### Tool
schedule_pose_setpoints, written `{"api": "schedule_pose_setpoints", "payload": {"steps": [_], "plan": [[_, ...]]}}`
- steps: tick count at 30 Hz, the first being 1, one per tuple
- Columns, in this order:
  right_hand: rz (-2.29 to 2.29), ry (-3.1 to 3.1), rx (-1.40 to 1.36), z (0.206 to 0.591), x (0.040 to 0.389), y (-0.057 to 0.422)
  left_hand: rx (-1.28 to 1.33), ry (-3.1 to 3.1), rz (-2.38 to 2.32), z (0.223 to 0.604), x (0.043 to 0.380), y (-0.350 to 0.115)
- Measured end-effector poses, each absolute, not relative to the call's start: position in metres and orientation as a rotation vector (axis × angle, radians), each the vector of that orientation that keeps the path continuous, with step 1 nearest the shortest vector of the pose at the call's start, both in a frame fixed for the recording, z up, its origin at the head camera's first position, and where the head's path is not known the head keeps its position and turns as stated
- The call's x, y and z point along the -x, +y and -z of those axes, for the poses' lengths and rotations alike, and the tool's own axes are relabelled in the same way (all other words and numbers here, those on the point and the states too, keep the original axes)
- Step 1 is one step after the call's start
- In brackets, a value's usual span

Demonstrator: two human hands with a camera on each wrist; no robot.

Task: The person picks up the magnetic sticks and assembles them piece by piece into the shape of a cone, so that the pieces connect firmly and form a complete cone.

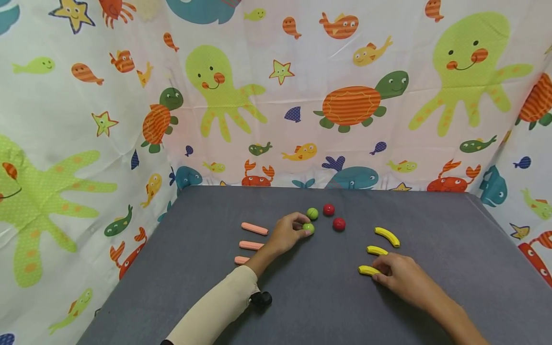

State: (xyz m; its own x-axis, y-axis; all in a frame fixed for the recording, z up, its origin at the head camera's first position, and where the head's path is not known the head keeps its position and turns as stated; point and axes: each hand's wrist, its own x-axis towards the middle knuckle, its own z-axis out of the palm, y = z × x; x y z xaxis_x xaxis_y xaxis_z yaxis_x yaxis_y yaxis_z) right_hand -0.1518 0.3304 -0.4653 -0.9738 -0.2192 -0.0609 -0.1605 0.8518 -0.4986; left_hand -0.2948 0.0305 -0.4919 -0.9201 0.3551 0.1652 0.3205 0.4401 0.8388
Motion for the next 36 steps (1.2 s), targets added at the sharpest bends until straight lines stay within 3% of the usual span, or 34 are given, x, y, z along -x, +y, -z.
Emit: {"api": "schedule_pose_setpoints", "payload": {"steps": [17,36], "plan": [[0.839,2.967,0.257,0.461,0.151,0.314,-0.649,2.560,-1.565,0.469,0.277,0.018],[1.074,2.951,0.232,0.463,0.167,0.275,-0.794,2.505,-1.439,0.483,0.245,0.013]]}}
